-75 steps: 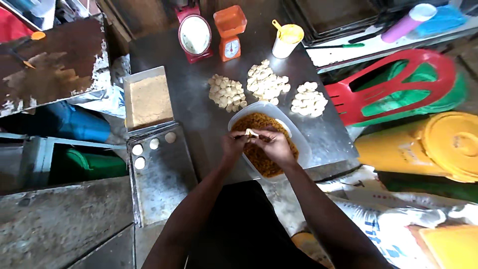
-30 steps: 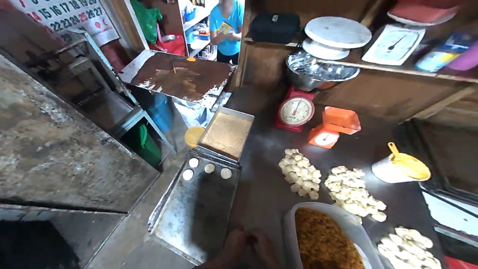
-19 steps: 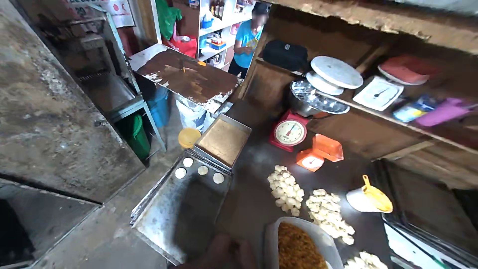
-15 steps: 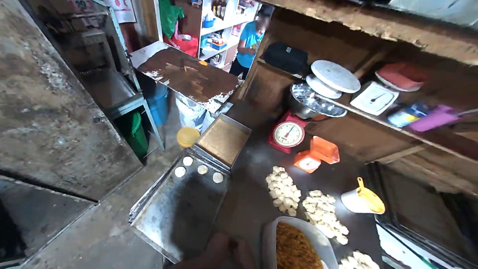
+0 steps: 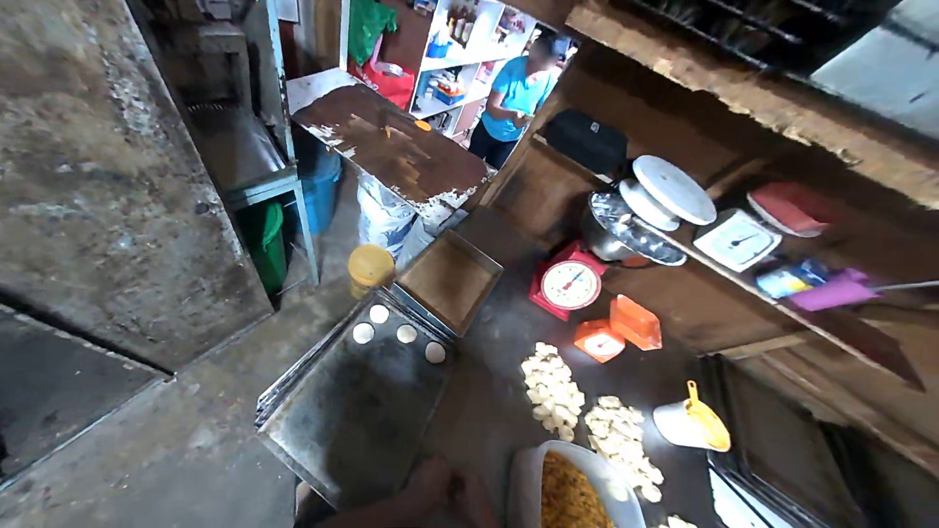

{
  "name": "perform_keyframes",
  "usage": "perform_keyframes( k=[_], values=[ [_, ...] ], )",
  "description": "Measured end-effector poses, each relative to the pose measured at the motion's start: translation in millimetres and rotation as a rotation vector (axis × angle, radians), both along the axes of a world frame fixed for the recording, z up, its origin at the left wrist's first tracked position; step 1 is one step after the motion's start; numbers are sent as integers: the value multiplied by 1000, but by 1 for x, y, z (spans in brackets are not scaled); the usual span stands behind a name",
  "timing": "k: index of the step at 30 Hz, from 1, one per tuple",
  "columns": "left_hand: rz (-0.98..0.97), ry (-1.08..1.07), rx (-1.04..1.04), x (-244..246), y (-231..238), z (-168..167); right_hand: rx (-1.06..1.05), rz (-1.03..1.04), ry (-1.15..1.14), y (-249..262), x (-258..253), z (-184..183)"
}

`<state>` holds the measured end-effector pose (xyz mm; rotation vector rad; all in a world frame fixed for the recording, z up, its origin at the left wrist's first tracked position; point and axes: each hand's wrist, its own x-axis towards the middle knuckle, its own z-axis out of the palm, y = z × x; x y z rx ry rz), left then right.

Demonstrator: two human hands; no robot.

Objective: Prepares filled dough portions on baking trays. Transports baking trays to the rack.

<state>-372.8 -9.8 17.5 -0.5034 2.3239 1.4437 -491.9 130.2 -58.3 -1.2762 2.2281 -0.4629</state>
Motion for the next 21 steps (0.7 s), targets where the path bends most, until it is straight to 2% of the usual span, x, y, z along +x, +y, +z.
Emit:
perform_keyframes(
  k=[1,2,4,5,8,10,12,13,16,19,21],
  values=[
    [-13,40,-5,2,-1,-5,272,-122,-125,-18,8,32],
    [-25,45,1,5,-5,1,356,-199,-161,-30,15,48],
    [-13,20,17,7,-6,6,274,-214,-121,-35,28,56],
    [-21,21,12,10,-8,10,215,-194,-93,-31,28,47],
    [-40,87,5,21,-14,26,264,-177,-117,-34,29,52],
    [-63,16,38,24,-20,45,223,-187,-74,-38,40,58],
    [-60,59,71,24,-21,33,260,-235,-75,-42,54,77],
    [-34,70,98,24,-18,20,290,-266,-91,-41,56,78],
    [161,16,220,36,-20,18,238,-284,-84,-28,45,45],
    [325,143,81,65,-33,-9,319,-204,-159,-26,28,29],
    [398,141,-55,85,-48,-11,352,-150,-213,-28,20,30]
  ],
)
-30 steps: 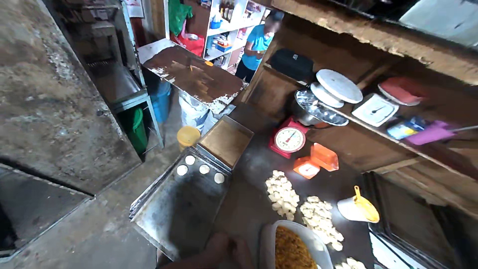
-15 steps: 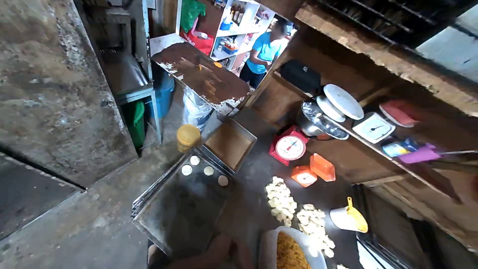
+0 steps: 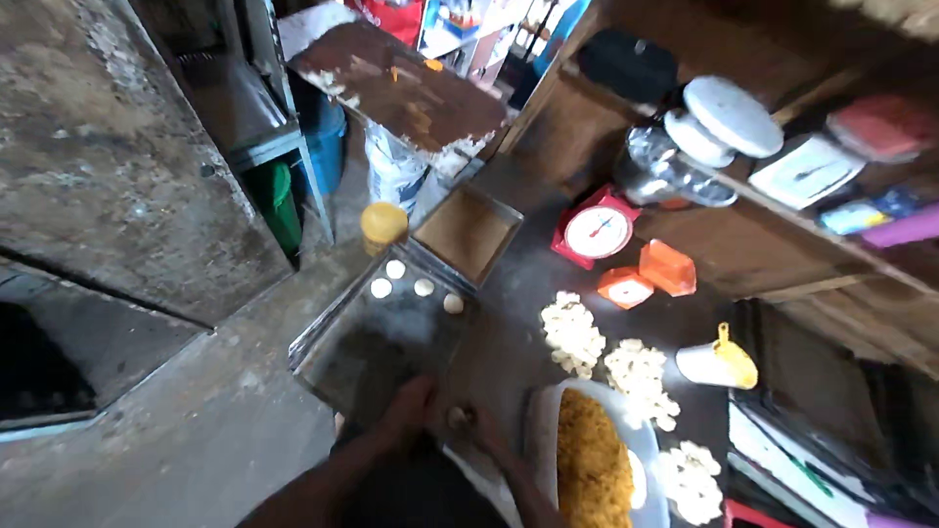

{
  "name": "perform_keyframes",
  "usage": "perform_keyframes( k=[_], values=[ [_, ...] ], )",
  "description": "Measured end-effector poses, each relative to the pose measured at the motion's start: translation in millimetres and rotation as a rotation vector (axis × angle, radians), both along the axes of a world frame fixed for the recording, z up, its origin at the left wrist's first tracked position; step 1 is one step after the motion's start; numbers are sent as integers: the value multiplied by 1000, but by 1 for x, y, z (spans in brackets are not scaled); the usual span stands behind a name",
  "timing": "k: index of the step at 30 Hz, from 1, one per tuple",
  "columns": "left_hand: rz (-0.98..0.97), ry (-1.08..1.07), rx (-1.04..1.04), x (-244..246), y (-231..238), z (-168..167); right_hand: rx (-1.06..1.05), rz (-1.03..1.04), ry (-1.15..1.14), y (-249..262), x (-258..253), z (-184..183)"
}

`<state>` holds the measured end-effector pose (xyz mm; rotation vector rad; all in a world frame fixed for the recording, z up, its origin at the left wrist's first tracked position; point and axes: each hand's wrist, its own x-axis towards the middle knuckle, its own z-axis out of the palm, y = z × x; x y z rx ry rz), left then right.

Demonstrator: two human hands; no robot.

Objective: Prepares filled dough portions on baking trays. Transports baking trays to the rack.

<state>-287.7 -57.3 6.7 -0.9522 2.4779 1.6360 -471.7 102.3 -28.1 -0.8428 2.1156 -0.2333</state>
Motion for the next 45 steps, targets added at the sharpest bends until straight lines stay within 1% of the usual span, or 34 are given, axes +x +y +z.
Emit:
perform_keyframes(
  k=[2,4,7,8,9,11,12,14,16,18,20,22,23,25,28,30,32,33,34,36,37,38,39,41,42,43,45],
  values=[
    [15,-58,-108,22,-13,7,13,9,-70,-4,4,18],
    [25,-64,-258,35,-27,-6,-16,-38,-103,-20,8,39],
    [6,22,-401,50,-31,-52,-263,-139,-129,-45,18,56],
    [-14,19,-426,53,-29,-59,-346,-146,-155,-60,23,62],
    [-40,-4,-426,53,-28,-61,-416,-125,-165,-78,28,70],
    [-62,-41,-408,53,-25,-59,-478,1,-138,-120,37,75],
    [-59,-36,-417,54,-24,-61,-491,68,-101,-142,41,71],
    [-47,-16,-454,56,-22,-69,-517,129,-68,-184,51,54],
    [-73,-36,-447,56,-23,-71,-634,173,-46,-222,62,27],
    [-94,-52,-425,56,-25,-70,-786,267,60,-255,72,0],
    [-103,-49,-408,57,-27,-68,-896,354,141,-279,81,-23],
    [-135,-83,-394,57,-29,-64,-984,444,218,-289,84,-48],
    [-150,-102,-391,57,-30,-63,-968,514,257,-289,84,-59],
    [-174,-112,-380,58,-33,-66,-820,654,354,-281,85,-67],
    [-203,-159,-313,58,-34,-62,-669,713,412,-270,91,-60],
    [-202,-206,-339,59,-32,-60,-602,717,382,-269,92,-47],
    [-182,-197,-418,55,-27,-59,-491,730,281,-270,87,-20],
    [-186,-205,-427,52,-26,-55,-471,715,232,-271,82,-5],
    [-183,-195,-449,49,-25,-52,-533,681,211,-267,73,6],
    [-159,-137,-515,44,-24,-54,-818,503,218,-243,49,32],
    [-145,-121,-536,42,-23,-57,-924,413,223,-227,31,46],
    [-126,-121,-552,40,-22,-60,-965,329,230,-207,7,58],
    [-100,-111,-556,38,-19,-64,-933,265,245,-184,-23,68],
    [-48,-94,-550,33,-15,-63,-785,88,250,-128,-94,94],
    [-22,-69,-556,31,-12,-63,-671,-23,259,-98,-132,107],
    [-4,-58,-569,30,-9,-62,-553,-113,302,-69,-171,108],
    [21,-87,-609,27,-4,-60,-318,-215,394,-30,-250,87]
  ],
)
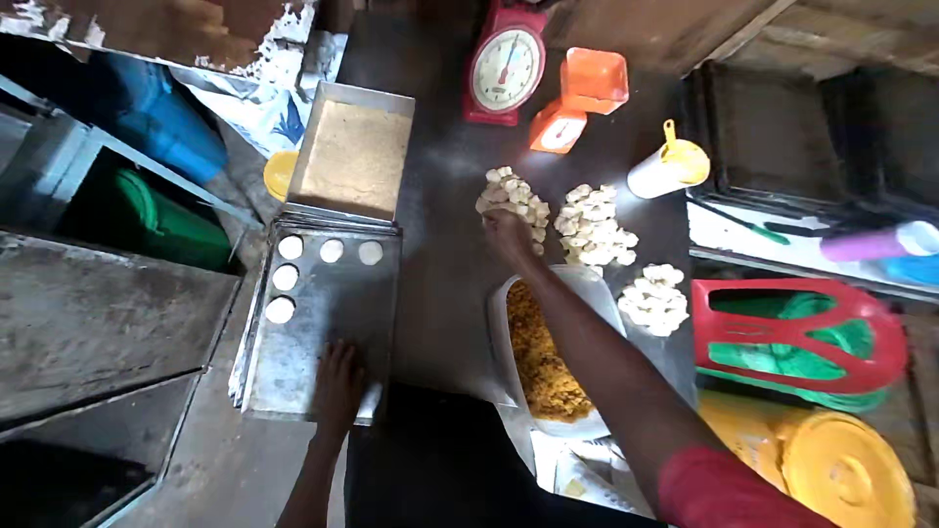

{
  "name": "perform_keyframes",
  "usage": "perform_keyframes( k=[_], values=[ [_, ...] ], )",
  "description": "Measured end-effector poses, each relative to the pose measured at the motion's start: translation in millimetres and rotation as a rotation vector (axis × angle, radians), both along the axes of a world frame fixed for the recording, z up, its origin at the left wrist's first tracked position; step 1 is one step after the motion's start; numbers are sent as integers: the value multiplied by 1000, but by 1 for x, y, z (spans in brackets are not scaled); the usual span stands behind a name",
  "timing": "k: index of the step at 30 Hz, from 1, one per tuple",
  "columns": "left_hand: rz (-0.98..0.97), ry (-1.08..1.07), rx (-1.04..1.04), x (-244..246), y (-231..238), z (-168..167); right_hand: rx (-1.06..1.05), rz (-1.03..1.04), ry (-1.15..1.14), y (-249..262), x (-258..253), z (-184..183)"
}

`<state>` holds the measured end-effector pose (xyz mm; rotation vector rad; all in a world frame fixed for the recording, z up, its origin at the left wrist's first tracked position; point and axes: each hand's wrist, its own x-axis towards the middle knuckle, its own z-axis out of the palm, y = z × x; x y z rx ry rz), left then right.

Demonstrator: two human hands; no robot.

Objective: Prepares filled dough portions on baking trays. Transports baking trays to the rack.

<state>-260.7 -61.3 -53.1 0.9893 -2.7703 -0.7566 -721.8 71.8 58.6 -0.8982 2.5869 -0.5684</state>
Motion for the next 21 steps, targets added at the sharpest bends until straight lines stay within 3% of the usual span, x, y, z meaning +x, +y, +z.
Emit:
perform_keyframes(
  k=[2,4,6,8,10,12,14,17,21],
  values=[
    [47,-44,35,-11,1,12,156,-56,9,9,-68,-36],
    [111,-42,69,-28,2,25,227,-34,-13,11,-99,-53],
    [197,-10,160,-50,7,47,245,-7,-4,11,-109,-68],
    [245,126,247,-74,12,69,174,-24,-7,4,-94,-56],
    [245,294,370,-101,15,95,-32,-2,-1,-2,-52,-20],
    [219,458,550,-121,23,115,-314,74,-42,4,23,12],
    [181,553,708,-137,29,124,-523,125,-201,5,101,15],
    [40,619,747,-150,33,119,-603,45,-426,18,187,13],
    [-167,411,608,-135,50,133,-620,-217,-272,53,245,17]
  ],
)
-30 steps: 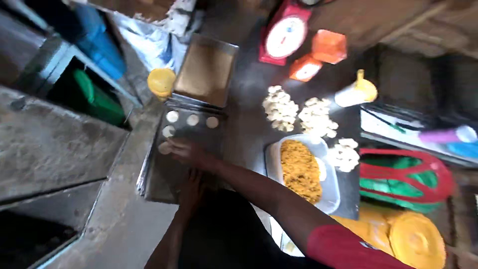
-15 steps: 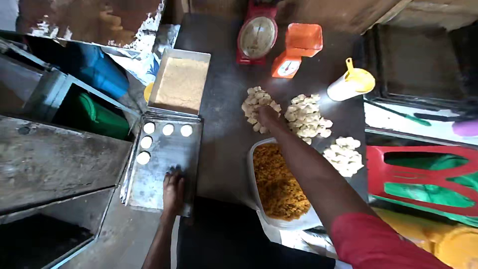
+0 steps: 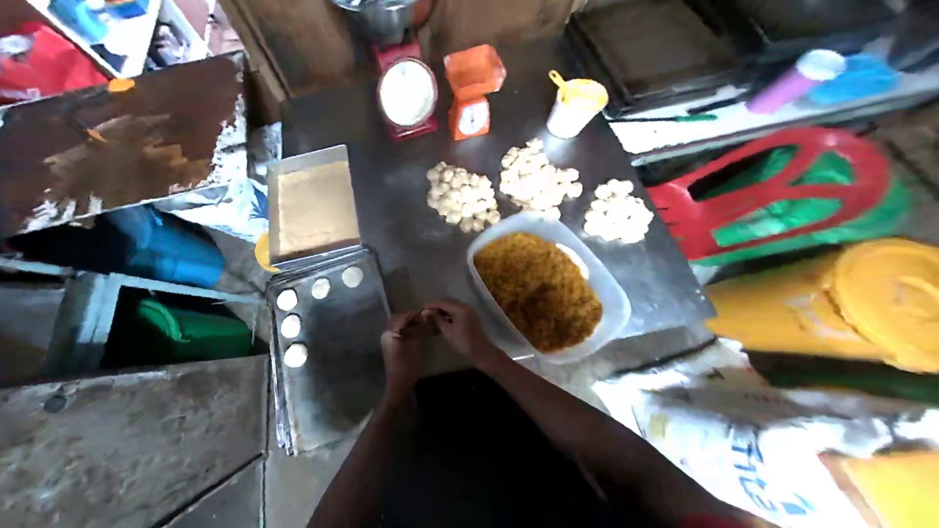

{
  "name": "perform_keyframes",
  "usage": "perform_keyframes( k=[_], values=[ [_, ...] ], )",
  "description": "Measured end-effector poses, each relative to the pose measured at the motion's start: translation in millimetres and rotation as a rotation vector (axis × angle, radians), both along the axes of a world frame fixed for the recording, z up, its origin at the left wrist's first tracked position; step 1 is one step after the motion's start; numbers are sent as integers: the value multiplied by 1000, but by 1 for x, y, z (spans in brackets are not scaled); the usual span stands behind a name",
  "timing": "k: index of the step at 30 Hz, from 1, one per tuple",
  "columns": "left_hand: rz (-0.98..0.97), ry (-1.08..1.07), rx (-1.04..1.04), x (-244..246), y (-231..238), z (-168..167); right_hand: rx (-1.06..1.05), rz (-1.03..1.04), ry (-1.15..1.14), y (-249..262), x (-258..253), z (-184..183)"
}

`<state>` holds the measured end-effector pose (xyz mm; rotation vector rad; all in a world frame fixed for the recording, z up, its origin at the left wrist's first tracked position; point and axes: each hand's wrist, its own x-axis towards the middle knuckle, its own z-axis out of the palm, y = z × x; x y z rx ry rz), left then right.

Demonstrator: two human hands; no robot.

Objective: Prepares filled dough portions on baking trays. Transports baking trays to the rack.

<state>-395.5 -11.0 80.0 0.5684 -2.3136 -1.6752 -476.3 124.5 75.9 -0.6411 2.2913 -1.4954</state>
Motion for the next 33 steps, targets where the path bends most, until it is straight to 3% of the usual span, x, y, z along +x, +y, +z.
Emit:
perform_keyframes(
  k=[2,4,6,8,10,14,16,17,19,21,24,27,33],
  values=[
    [-79,-28,17,7,10,1,-18,-111,-175,20,13,10],
    [-156,-43,86,8,19,4,-221,-299,-541,37,22,25],
    [-261,-62,206,6,25,8,-332,-407,-659,51,34,28],
    [-334,-163,468,3,31,13,-303,-368,-596,69,47,19],
    [-371,-288,705,5,40,18,-311,-304,-679,89,54,20],
    [-372,-354,854,1,60,19,-358,-157,-971,126,20,43],
    [-323,-324,724,-9,70,12,-297,-154,-832,144,-19,40],
    [-304,-328,630,-13,71,6,-218,-196,-650,154,-43,30],
    [-249,-367,506,-19,69,0,127,-245,-111,176,-93,-1],
    [-213,-386,444,-14,63,2,494,-161,148,190,-130,-29],
    [-156,-411,372,4,49,-3,804,123,219,182,-137,-47],
    [-57,-420,375,21,38,-13,880,243,315,170,-133,-57],
    [48,-351,407,32,34,-12,686,50,186,183,-166,-53]
  ],
)
